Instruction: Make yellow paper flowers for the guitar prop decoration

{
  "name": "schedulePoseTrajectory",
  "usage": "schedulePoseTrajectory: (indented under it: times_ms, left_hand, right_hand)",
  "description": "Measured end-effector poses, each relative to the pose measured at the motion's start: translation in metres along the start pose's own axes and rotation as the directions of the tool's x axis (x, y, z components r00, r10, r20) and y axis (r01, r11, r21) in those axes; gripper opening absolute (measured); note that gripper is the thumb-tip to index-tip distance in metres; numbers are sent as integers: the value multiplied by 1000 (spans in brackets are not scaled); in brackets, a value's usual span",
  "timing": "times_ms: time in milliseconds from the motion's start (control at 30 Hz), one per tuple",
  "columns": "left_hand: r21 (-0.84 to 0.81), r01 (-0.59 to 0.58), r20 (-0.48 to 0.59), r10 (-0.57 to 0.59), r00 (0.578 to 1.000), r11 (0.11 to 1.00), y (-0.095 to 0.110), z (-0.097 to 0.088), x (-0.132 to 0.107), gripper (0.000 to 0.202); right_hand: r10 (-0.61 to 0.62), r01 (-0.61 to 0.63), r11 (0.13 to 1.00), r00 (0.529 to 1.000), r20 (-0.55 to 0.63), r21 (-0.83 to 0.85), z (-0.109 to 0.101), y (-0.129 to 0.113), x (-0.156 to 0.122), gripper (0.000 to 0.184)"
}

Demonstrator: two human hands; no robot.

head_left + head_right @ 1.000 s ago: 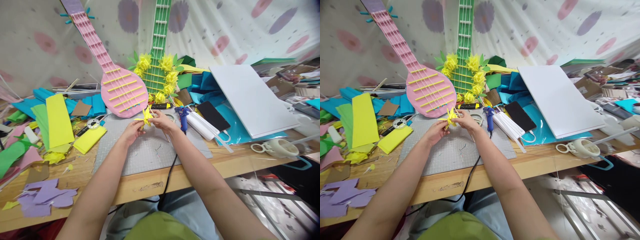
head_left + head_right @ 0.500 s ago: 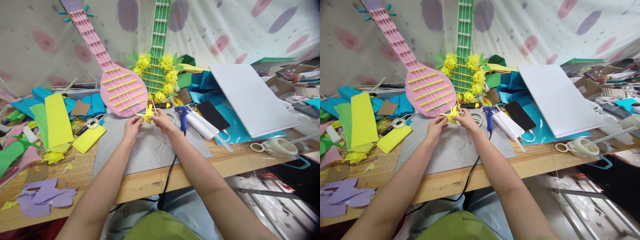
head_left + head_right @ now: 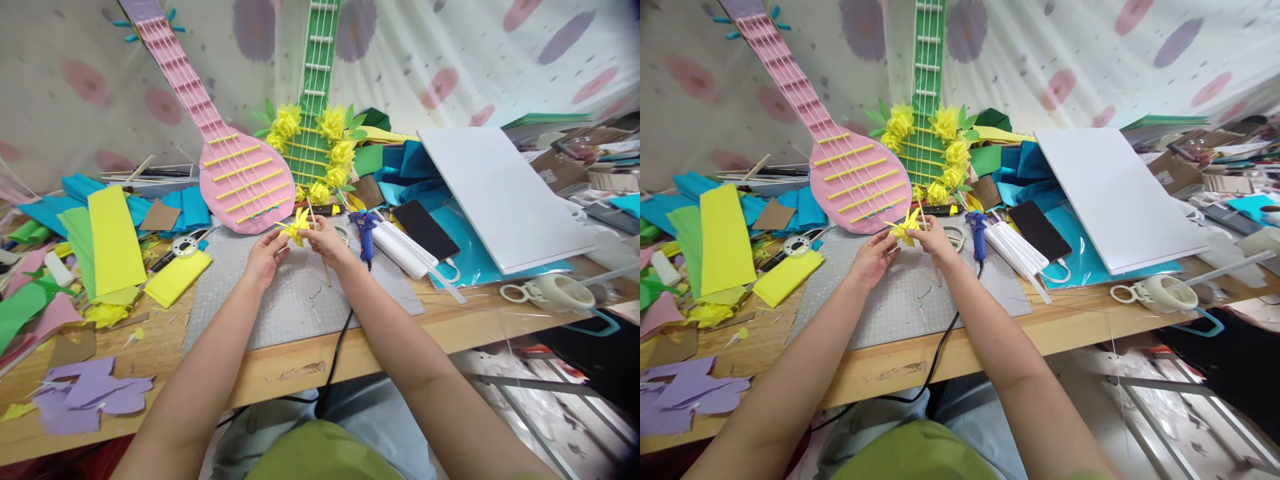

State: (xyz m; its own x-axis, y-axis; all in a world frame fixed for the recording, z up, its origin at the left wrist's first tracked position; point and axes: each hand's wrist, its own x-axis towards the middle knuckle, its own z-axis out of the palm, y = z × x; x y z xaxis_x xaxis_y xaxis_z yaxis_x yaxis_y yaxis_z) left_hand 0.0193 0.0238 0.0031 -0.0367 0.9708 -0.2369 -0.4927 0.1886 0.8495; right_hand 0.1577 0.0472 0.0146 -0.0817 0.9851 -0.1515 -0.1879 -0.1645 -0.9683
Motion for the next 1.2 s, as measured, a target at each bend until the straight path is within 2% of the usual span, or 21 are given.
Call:
schedulePoseTrajectory:
  times_ms: [267, 367, 500, 700, 1033, 1200]
  left_hand:
    - [-29, 125, -8, -125, 992, 992, 3, 0, 0, 25]
    - [-31, 134, -19, -135, 991, 990, 2, -1, 1, 21]
    - [9, 82, -46, -82, 996, 997, 0, -1, 3, 18]
    - [68, -73, -92, 79, 993, 995, -2, 4, 1, 19]
    - [79, -130, -93, 138, 986, 988, -3, 5, 2, 22]
    - [51, -127, -139, 133, 981, 991, -3, 4, 4, 25]
  right_hand:
    - [-2, 2, 1000, 1000, 26, -2, 1, -1, -2, 50]
    - [-3, 3, 1000, 1000, 30, -5, 1, -1, -2, 48]
    - [-13, 13, 1000, 1000, 3, -17, 2, 1, -1, 49]
    - [-45, 44, 999, 998, -35, -26, 3, 4, 1, 50]
    - [-38, 35, 998, 998, -46, -52, 3, 3, 1, 49]
    - [-29, 27, 999, 999, -45, -45, 3, 2, -1, 48]
